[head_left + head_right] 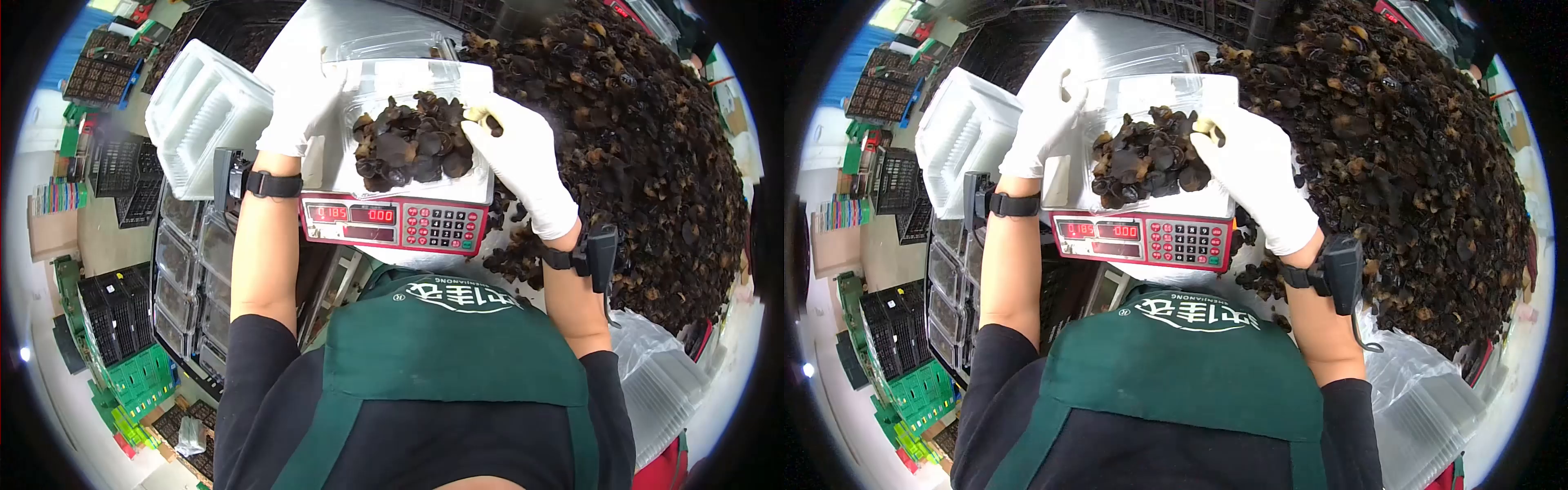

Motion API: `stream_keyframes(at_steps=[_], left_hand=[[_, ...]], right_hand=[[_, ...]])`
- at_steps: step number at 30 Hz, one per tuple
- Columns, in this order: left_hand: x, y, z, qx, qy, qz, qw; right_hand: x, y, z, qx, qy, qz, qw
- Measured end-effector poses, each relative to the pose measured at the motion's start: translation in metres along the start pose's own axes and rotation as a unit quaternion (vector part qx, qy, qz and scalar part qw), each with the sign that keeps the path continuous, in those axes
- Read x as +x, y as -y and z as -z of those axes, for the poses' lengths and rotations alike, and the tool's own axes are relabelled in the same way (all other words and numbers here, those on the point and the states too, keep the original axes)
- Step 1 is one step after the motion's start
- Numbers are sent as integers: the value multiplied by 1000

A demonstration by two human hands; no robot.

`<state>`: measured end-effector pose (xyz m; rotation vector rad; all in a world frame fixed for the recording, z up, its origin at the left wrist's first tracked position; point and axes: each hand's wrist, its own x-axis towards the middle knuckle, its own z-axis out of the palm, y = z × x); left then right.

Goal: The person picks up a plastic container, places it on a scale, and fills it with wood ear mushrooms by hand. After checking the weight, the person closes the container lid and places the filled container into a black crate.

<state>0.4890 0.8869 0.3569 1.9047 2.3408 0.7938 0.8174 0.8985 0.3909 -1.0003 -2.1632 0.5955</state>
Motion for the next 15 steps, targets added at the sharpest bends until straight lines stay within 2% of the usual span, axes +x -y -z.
stream_keyframes(at_steps=[3, 4, 6, 7, 8, 9, 11, 13, 14, 15], left_hand=[[10, -12, 5, 7, 50, 14, 999], [12, -5, -3, 39, 8, -22, 999], [13, 16, -22, 103, -77, -90, 988], [14, 17, -21, 101, -81, -99, 987], [15, 16, -20, 98, -86, -108, 986], [16, 15, -18, 95, -91, -115, 985], [23, 17, -18, 61, -54, -65, 995], [27, 17, -21, 34, -31, -28, 999], [28, 14, -24, 24, -26, -17, 999], [30, 12, -26, 14, -21, -7, 1000]], right_hand=[[4, 1, 4, 61, -1, 11, 998], [6, 0, 6, 91, -3, 19, 996], [5, -4, 15, 221, 28, -60, 973], [4, -5, 23, 285, 43, -98, 953], [2, -1, 42, 356, 91, -230, 901], [-4, -18, 45, 418, 99, -263, 864], [-28, -49, 45, 603, 31, -248, 758], [-46, -64, 47, 658, -71, -347, 664], [-53, -78, 48, 717, -37, -317, 620], [-63, -88, 47, 726, -37, -317, 609]])
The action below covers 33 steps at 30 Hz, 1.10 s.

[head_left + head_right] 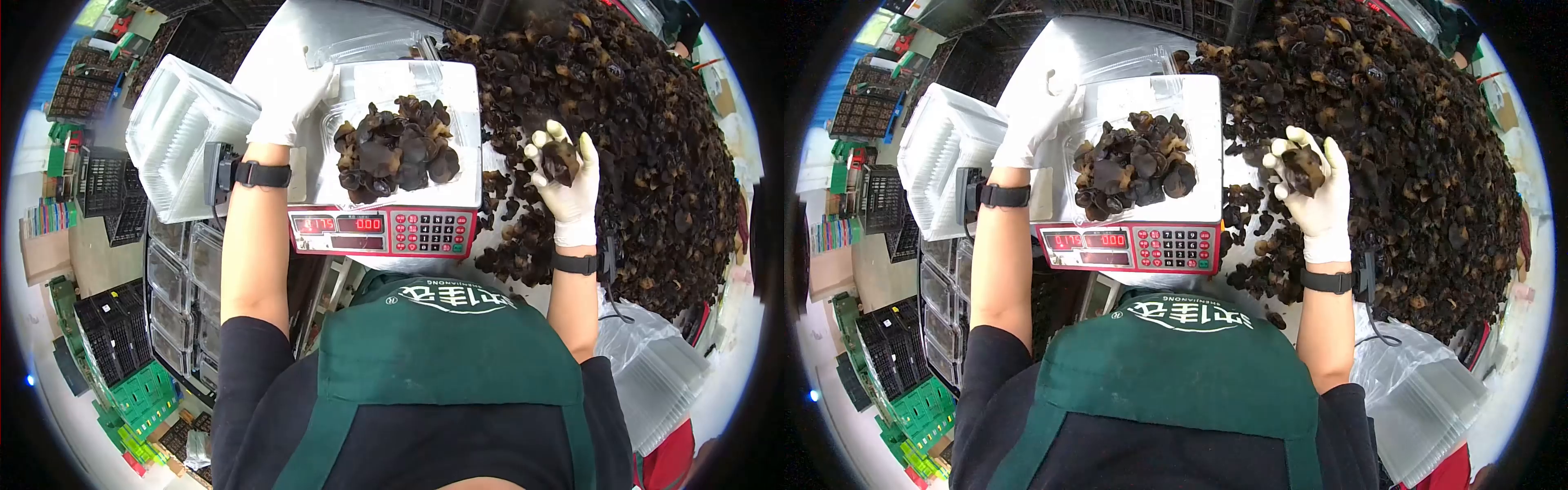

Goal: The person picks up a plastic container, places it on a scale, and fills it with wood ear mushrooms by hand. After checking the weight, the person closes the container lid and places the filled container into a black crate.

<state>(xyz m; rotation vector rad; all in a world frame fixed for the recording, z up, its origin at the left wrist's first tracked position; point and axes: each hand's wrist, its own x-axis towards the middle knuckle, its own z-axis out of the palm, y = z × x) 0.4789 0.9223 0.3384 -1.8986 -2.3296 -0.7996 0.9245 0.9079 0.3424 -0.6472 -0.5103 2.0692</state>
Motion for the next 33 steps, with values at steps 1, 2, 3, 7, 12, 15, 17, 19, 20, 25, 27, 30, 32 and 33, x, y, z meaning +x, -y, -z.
stream_keyframes(at_steps=[1, 2, 3, 7, 12, 15, 17, 19, 20, 25, 27, 30, 32, 33], left_hand=[[0, 1, -5, 41, -22, -17, 999], [-1, 2, -11, 82, -45, -35, 995], [-2, 4, -15, 124, -68, -53, 989], [-4, -16, 12, -174, 21, 88, 981], [-74, -99, 109, -270, 2, -19, 963], [-132, -96, 124, -171, 18, -64, 983], [-161, -100, 125, -128, 57, -84, 987], [-180, -102, 106, -222, 78, 3, 972], [-184, -99, 99, -190, 32, -18, 981], [-181, -89, 90, -462, 163, 200, 848], [-176, -86, 87, -509, 164, 210, 819], [-174, -88, 78, -535, 155, 223, 800], [-179, -97, 72, -574, 128, 227, 776], [-185, -100, 66, -588, 99, 209, 775]], right_hand=[[-4, -4, -2, 4, 15, 8, 1000], [-7, -7, -5, 8, 29, 16, 999], [-7, -10, -1, -6, 19, 11, 1000], [-8, -25, -6, -106, 58, -16, 993], [-16, -27, -34, -229, 47, -69, 970], [-15, -30, -45, -356, 17, -23, 934], [-15, -29, -58, -449, 0, -39, 893], [-11, -35, -62, -526, 8, -32, 850], [-8, -40, -62, -538, 15, -25, 843], [-3, -41, -66, -557, 73, -36, 826], [-3, -42, -68, -544, 74, -52, 834], [-8, -44, -70, -482, 44, -54, 873], [-12, -49, -66, -449, 33, -27, 893], [-15, -51, -65, -434, 29, -14, 900]])
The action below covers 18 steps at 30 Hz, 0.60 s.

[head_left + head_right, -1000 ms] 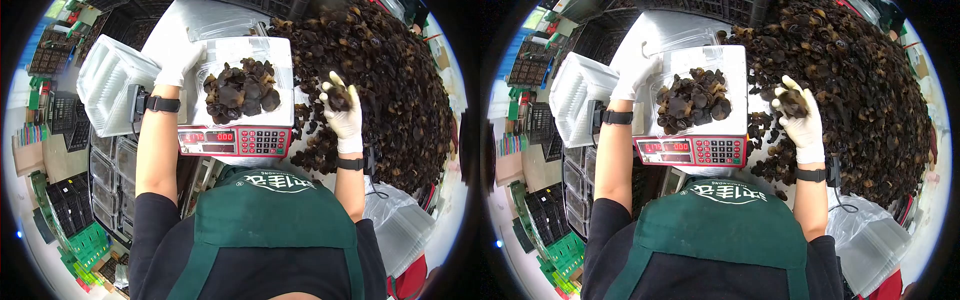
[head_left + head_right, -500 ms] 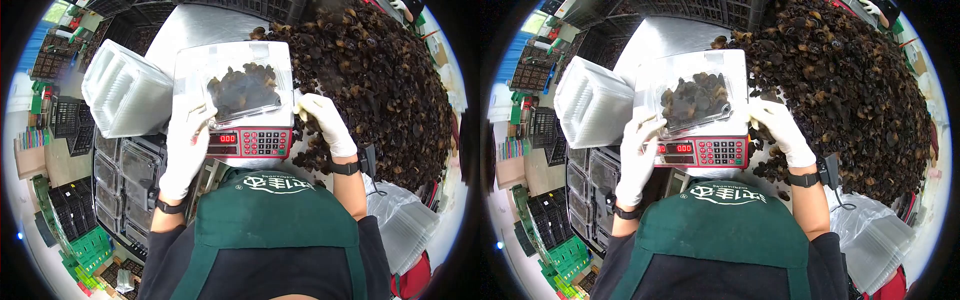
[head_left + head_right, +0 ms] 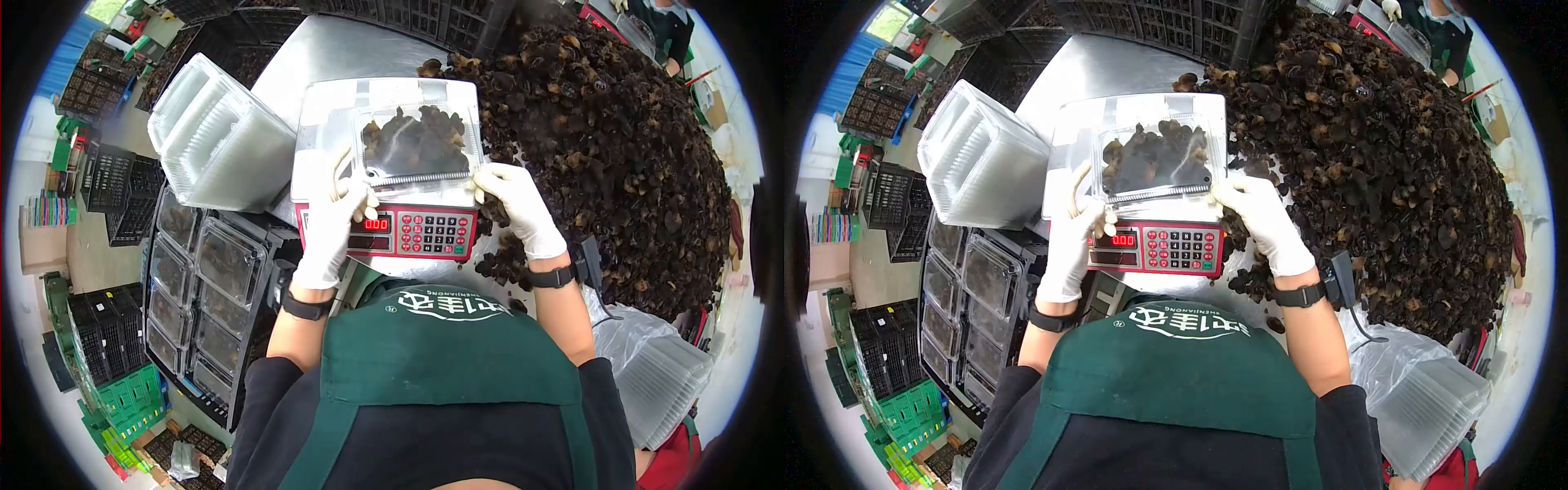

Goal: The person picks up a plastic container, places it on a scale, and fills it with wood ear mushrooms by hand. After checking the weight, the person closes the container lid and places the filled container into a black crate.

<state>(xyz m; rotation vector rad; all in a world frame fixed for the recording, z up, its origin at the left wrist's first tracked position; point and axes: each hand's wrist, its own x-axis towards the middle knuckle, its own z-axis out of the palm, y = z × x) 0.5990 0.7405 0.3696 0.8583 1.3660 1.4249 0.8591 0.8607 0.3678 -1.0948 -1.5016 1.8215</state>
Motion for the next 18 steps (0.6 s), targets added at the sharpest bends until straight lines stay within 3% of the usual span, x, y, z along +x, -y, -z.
stream_keyframes(at_steps=[4, 8, 9, 12, 13, 15, 18], left_hand=[[-17, 11, -16, -67, -47, 19, 997], [-22, 3, -13, -27, -7, 47, 999], [-24, -2, -1, 52, -8, 60, 997], [-29, -44, 27, 144, -106, -116, 977], [-27, -64, 42, 168, -159, -89, 969], [-24, -90, 49, 201, -161, -180, 949], [-5, -106, 38, 273, -152, -221, 924]], right_hand=[[-16, -6, 0, 22, -41, 9, 999], [-20, -8, 12, 52, 18, -38, 998], [-26, -3, 16, 38, 12, -48, 998], [-45, -7, 35, 7, -10, -53, 999], [-55, -3, 38, 13, -9, -53, 998], [-64, -25, 53, 32, 9, -26, 999], [-70, -15, 34, -14, 29, -47, 998]])
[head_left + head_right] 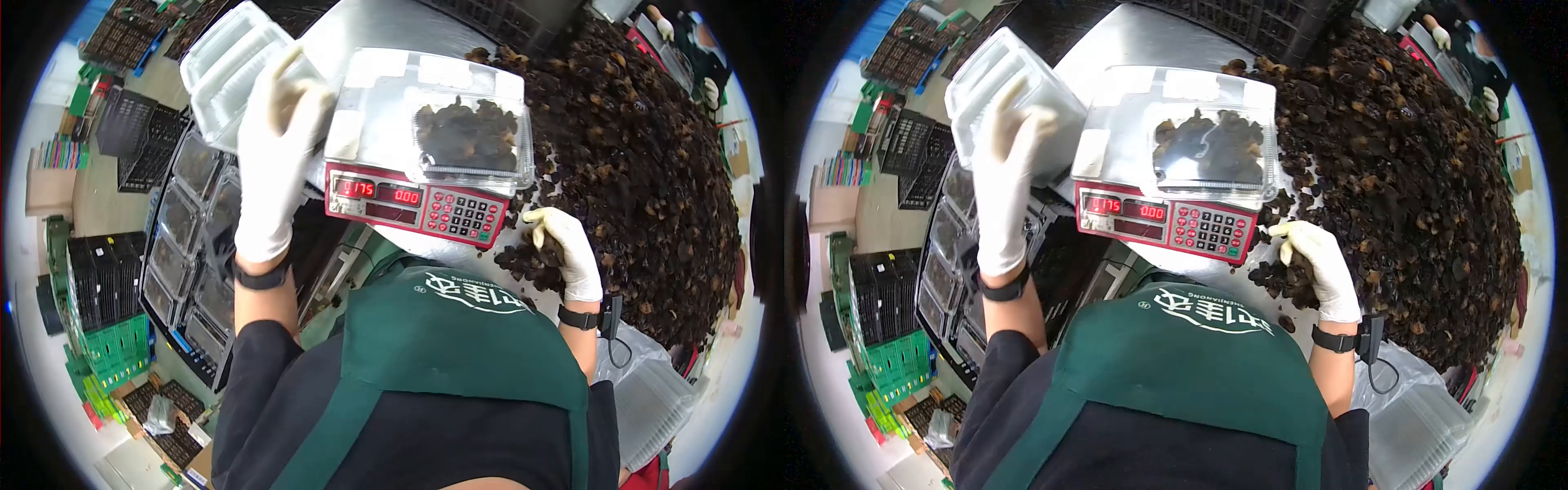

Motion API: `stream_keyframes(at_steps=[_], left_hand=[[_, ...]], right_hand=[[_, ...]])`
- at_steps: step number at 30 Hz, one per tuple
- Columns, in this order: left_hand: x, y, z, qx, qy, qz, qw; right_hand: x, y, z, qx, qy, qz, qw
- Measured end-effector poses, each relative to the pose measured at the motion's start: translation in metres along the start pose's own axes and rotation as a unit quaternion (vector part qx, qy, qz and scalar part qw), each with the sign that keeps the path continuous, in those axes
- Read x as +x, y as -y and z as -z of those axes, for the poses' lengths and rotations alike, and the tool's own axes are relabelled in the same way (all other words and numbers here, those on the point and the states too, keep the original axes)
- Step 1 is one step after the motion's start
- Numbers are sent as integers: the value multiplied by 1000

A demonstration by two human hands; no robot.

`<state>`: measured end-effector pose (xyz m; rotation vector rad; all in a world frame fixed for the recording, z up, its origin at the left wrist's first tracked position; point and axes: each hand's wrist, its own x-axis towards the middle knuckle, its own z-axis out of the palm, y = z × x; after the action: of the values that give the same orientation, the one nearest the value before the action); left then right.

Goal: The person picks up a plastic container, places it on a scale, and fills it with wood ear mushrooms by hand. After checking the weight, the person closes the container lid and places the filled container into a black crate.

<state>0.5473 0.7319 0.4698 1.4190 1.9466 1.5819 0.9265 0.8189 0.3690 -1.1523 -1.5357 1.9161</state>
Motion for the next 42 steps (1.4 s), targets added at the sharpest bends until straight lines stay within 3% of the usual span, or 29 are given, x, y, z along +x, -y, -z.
stream_keyframes(at_steps=[2, 3, 4, 5, 7, 10, 11, 13, 14, 15, 16, 18, 19, 20, 21, 23, 25, 27, 31, 35, 37, 39, 40, 41, 42], left_hand=[[13, -3, -18, 20, 39, -24, 999], [22, 8, -31, 42, 49, -115, 991], [27, 1, -42, 20, 90, -80, 993], [34, 13, -55, 25, 93, -132, 987], [45, 27, -75, -14, 135, -150, 979], [56, 72, -101, 165, 101, -226, 955], [49, 60, -98, 174, 192, -162, 952], [28, 48, -82, 169, 296, -126, 931], [7, 49, -79, 37, 156, -189, 969], [-9, 41, -68, 83, 139, -129, 978], [-23, 34, -57, 52, 141, -94, 984], [-56, 26, -32, -22, 138, 57, 989], [-74, 27, -22, -91, 119, 128, 980], [-92, 27, -8, -143, 86, 145, 975], [-105, 28, 13, -193, 54, 161, 966], [-122, 13, 77, -248, 42, 323, 912], [-148, 22, 130, -127, -62, 329, 934], [-176, 25, 185, -96, -163, 366, 911], [-225, 40, 253, -93, -292, 310, 900], [-241, 57, 253, -17, -191, 467, 863], [-265, 107, 256, 84, -102, 472, 872], [-230, 92, 235, 381, 20, 487, 786], [-209, 91, 227, 523, 50, 438, 730], [-170, 62, 197, 544, -28, 399, 737], [-147, 62, 188, 501, -83, 257, 822]], right_hand=[[5, 8, -18, -8, 33, -25, 999], [7, 16, -30, -16, 48, -38, 998], [9, 20, -40, -13, 55, -42, 998], [12, 22, -44, -18, 71, -53, 996], [17, 23, -53, -3, 91, -52, 994], [24, 26, -63, 14, 85, -23, 996], [27, 23, -64, 25, 58, -17, 998], [31, 13, -66, 48, 29, 0, 998], [33, 10, -66, 55, 28, 16, 998], [33, 6, -66, 63, 25, 29, 997], [30, 11, -66, 39, 45, 17, 998], [26, 25, -75, 6, 72, 8, 997], [23, 30, -83, 1, 77, 9, 997], [24, 36, -86, -52, 110, -12, 992], [25, 45, -101, -32, 158, 23, 987], [29, 60, -117, -28, 220, -20, 975], [37, 65, -123, -42, 241, -48, 968], [44, 60, -125, -52, 248, -34, 967], [44, 53, -116, -50, 218, -86, 971], [40, 36, -104, -47, 201, -70, 976], [35, 33, -98, -42, 182, -79, 979], [29, 34, -95, -47, 169, -67, 982], [27, 33, -92, -50, 161, -68, 983], [24, 31, -87, -56, 154, -71, 984], [20, 32, -86, -44, 148, -77, 985]])
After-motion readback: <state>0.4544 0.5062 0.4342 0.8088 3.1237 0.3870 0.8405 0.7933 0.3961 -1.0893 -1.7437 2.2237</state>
